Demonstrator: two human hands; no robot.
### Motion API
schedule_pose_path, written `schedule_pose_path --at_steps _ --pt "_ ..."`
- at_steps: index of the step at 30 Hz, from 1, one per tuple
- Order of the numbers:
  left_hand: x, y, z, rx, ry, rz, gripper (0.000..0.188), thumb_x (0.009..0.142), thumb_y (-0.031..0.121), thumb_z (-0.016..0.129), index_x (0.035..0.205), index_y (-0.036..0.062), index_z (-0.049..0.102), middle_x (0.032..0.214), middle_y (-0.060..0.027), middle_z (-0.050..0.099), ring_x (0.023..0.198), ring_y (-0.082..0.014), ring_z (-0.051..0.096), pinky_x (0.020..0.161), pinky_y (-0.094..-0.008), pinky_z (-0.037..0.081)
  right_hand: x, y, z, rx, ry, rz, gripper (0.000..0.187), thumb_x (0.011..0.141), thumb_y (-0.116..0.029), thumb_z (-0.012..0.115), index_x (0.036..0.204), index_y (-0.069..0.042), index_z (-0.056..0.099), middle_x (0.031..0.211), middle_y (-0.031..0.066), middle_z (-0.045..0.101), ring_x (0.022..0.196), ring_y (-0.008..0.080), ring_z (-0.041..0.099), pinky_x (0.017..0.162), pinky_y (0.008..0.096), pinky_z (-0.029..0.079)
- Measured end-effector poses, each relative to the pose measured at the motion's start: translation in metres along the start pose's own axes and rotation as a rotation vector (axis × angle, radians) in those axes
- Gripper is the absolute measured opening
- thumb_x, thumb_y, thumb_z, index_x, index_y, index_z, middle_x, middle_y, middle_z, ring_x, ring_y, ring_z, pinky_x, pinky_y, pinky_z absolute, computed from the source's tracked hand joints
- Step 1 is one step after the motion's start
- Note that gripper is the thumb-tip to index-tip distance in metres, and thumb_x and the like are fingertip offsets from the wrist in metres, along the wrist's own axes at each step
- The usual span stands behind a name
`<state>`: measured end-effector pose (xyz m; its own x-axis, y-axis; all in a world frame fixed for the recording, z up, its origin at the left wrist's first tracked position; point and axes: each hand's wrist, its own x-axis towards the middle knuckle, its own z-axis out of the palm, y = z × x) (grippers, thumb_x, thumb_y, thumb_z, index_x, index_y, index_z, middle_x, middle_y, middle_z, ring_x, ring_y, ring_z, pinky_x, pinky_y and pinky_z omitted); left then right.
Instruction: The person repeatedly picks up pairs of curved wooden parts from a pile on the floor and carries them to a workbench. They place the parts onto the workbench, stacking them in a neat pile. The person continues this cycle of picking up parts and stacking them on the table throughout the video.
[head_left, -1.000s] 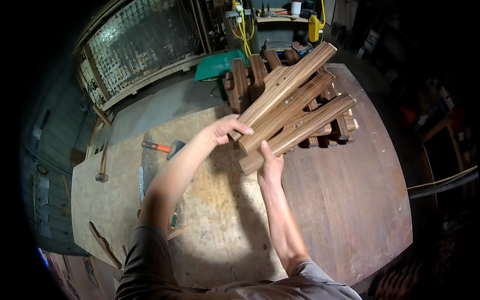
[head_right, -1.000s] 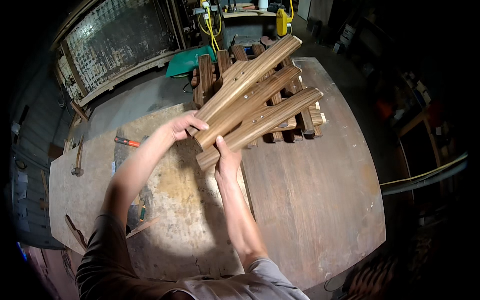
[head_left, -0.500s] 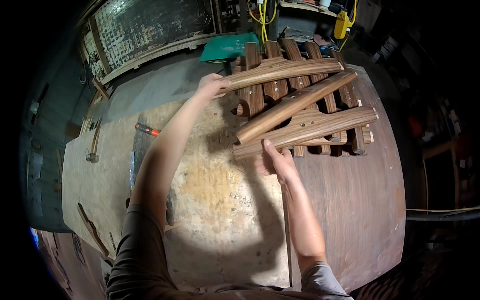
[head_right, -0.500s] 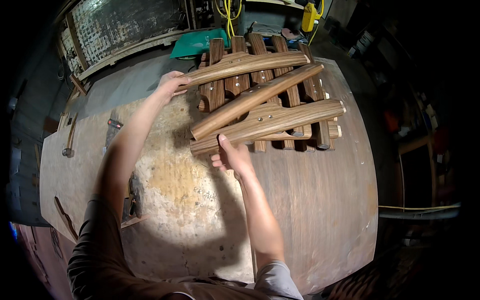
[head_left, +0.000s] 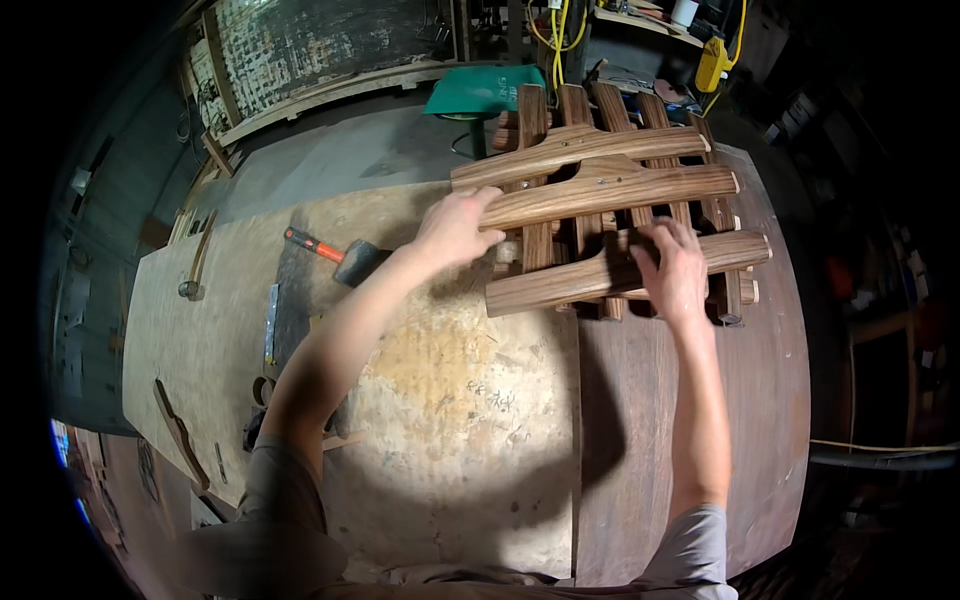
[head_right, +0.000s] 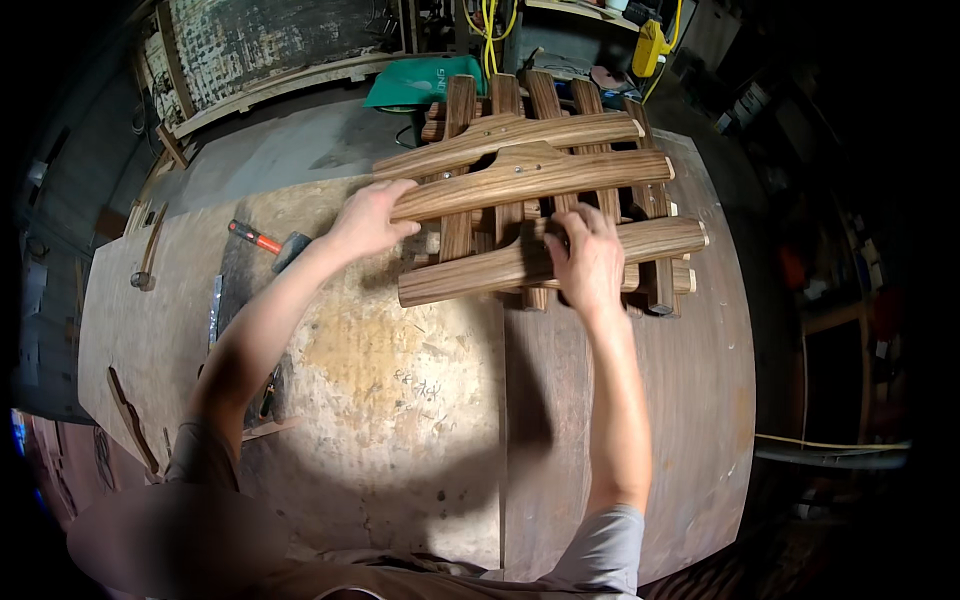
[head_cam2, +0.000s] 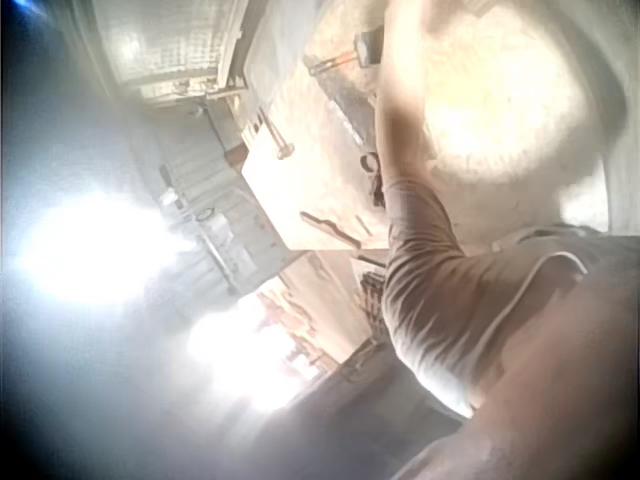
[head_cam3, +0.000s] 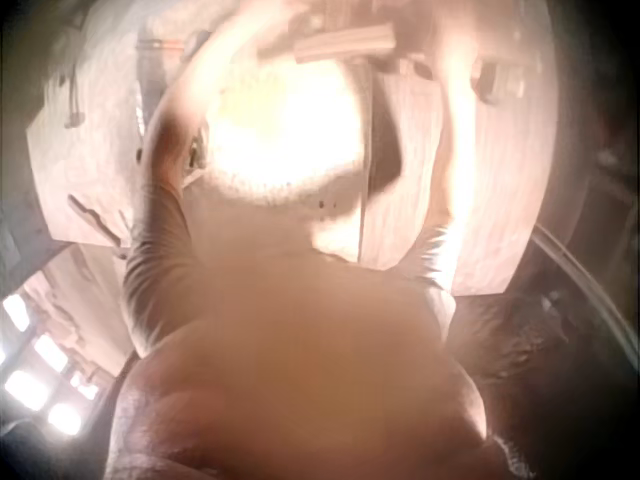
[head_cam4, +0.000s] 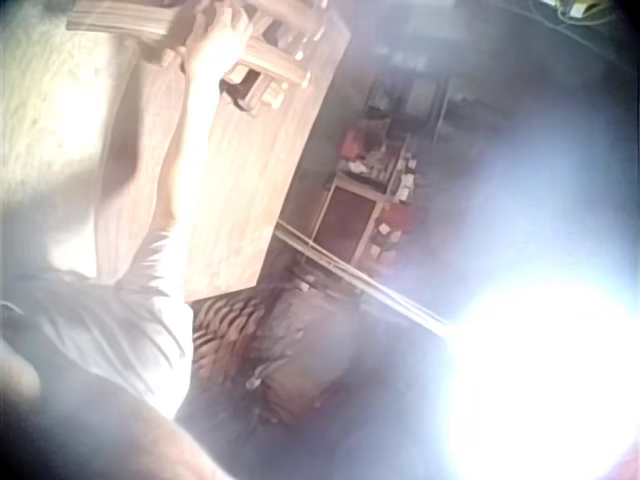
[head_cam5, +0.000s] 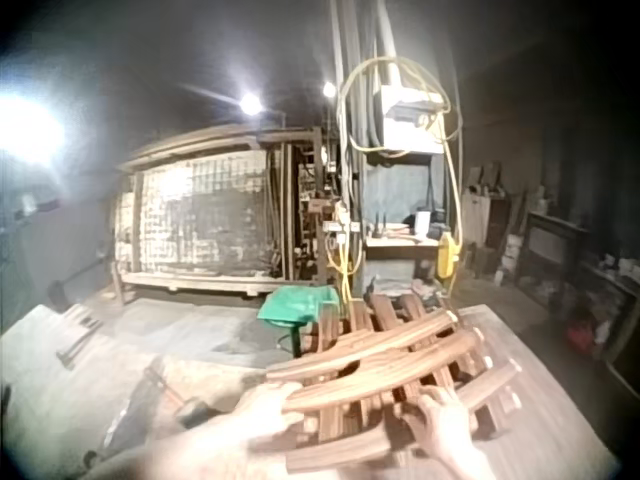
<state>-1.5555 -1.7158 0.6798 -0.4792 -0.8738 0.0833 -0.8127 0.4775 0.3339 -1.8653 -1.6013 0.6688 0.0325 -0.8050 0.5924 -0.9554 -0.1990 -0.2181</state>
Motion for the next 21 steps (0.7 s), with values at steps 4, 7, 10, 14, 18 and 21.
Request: schedule_pose_path --at_steps 4,7,10,14,18,21 --pt "0.014 -0.023 0.006 -0.156 0.027 -0.065 0.057 0.080 0.027 0.083 0.128 0.0009 0.065 0.112 -0.0204 0.072 0.101 -0.0319 0.070 0.090 -0.0391 0.055 0.049 0.045 0.017 -0.038 -0.218 -0.101 0.066 0.079 -0.023 0.083 0.139 -0.016 0.058 0.147 0.0175 0.051 0.135 0.0375 0.048 0.110 0.0492 0.042" --pt "0.024 -0.051 0.018 -0.253 0.149 -0.121 0.058 0.082 0.026 0.083 0.130 0.0009 0.063 0.113 -0.0198 0.073 0.098 -0.0286 0.072 0.084 -0.0383 0.056 0.085 0.051 0.039 -0.156 -0.427 -0.172 0.066 0.086 -0.038 0.075 0.146 -0.023 0.053 0.150 0.0145 0.050 0.141 0.0365 0.042 0.113 0.0505 0.038" --pt "0.053 -0.085 0.034 -0.491 0.156 -0.194 0.069 0.084 0.026 0.081 0.142 0.0041 0.052 0.121 -0.0218 0.070 0.092 -0.0213 0.072 0.070 -0.0317 0.059 0.107 0.069 0.067 -0.153 -0.512 -0.145 0.067 0.086 -0.040 0.075 0.148 -0.028 0.051 0.148 0.0157 0.051 0.134 0.0387 0.049 0.108 0.0506 0.043" --pt "0.048 -0.063 0.022 -0.568 0.383 -0.320 0.057 0.079 0.024 0.080 0.129 0.0045 0.063 0.123 -0.0198 0.067 0.113 -0.0294 0.066 0.093 -0.0370 0.055 0.130 0.065 0.080 -0.244 -0.542 -0.118 0.069 0.086 -0.039 0.075 0.149 -0.030 0.050 0.137 0.0208 0.060 0.116 0.0422 0.062 0.093 0.0504 0.053" --pt "-0.011 -0.051 0.033 -0.740 0.364 -0.132 0.039 0.085 0.010 0.075 0.122 0.0033 0.064 0.121 -0.0156 0.068 0.111 -0.0258 0.067 0.092 -0.0374 0.056 0.153 0.089 0.105 -0.267 -0.476 -0.131 0.067 0.086 -0.037 0.075 0.148 -0.027 0.051 0.139 0.0215 0.058 0.117 0.0412 0.062 0.094 0.0488 0.054" --pt "-0.103 -0.066 0.049 -0.725 0.367 -0.136 0.031 0.086 0.005 0.074 0.116 0.0003 0.065 0.120 -0.0146 0.069 0.106 -0.0223 0.068 0.091 -0.0344 0.057 0.182 0.085 0.124 -0.268 -0.500 -0.073 0.065 0.086 -0.032 0.075 0.147 -0.024 0.053 0.134 0.0237 0.060 0.120 0.0402 0.060 0.095 0.0474 0.053"
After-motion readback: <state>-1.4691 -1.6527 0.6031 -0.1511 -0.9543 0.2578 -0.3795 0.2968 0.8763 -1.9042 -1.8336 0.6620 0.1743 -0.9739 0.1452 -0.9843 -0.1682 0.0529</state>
